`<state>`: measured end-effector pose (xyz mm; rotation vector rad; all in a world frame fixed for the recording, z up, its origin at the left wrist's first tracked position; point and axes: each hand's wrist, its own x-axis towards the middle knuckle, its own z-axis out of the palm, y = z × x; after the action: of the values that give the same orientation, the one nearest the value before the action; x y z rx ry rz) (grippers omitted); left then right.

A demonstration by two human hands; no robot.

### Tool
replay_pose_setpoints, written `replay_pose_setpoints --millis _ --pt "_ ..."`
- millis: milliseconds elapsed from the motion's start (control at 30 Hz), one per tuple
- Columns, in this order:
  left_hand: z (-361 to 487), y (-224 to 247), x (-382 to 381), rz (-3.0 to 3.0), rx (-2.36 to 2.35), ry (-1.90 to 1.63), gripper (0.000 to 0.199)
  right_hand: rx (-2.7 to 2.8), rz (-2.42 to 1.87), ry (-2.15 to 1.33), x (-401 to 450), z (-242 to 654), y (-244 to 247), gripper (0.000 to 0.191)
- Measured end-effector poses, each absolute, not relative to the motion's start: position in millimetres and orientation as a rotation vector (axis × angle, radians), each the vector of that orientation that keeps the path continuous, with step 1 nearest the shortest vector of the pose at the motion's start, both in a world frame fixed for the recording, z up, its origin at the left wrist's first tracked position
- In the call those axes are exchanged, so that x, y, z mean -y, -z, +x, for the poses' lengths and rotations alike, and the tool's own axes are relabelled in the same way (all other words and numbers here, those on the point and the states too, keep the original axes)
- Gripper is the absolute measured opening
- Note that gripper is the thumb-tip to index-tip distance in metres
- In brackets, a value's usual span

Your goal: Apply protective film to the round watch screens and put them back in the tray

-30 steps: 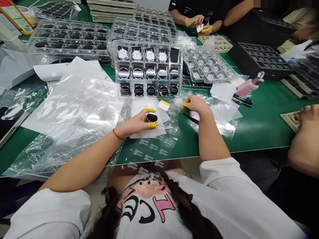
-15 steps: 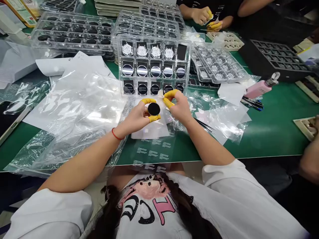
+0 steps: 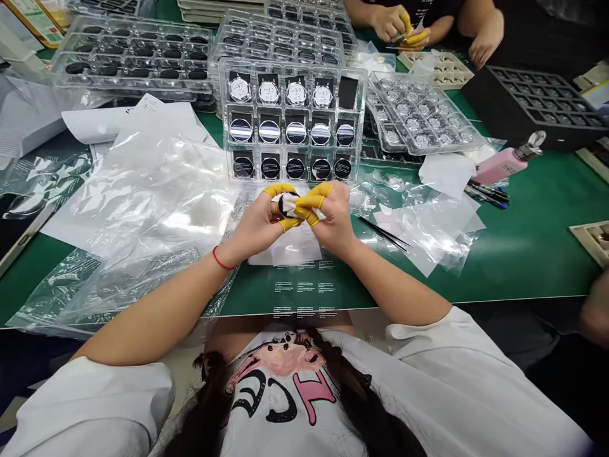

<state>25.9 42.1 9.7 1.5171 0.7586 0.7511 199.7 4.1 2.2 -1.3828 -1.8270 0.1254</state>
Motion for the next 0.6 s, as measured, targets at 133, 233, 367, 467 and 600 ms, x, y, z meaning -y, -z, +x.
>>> replay_pose_setpoints --millis 133,233,367,467,600 --pt "22 -10 -44 1.746 -0.811 -0.795 0.050 1.947 -1.335 -0.138 -1 188 4 0.024" --pt "24 -7 -44 1.680 -0.730 -0.742 0.041 1.883 -1.363 -0.092 -7 187 5 0.027" --pt "26 -3 -42 1.554 -0.709 -0.675 0.052 1.778 -1.422 -0.062 -15 192 3 0.026" --pt "27 -5 -39 1.494 -0.709 -0.674 0.060 1.735 -1.468 -0.033 -20 199 2 0.025" --pt "27 -14 -37 1.436 -0.711 -0.706 0.059 1.658 -1.571 -0.028 -24 223 -1 0.030"
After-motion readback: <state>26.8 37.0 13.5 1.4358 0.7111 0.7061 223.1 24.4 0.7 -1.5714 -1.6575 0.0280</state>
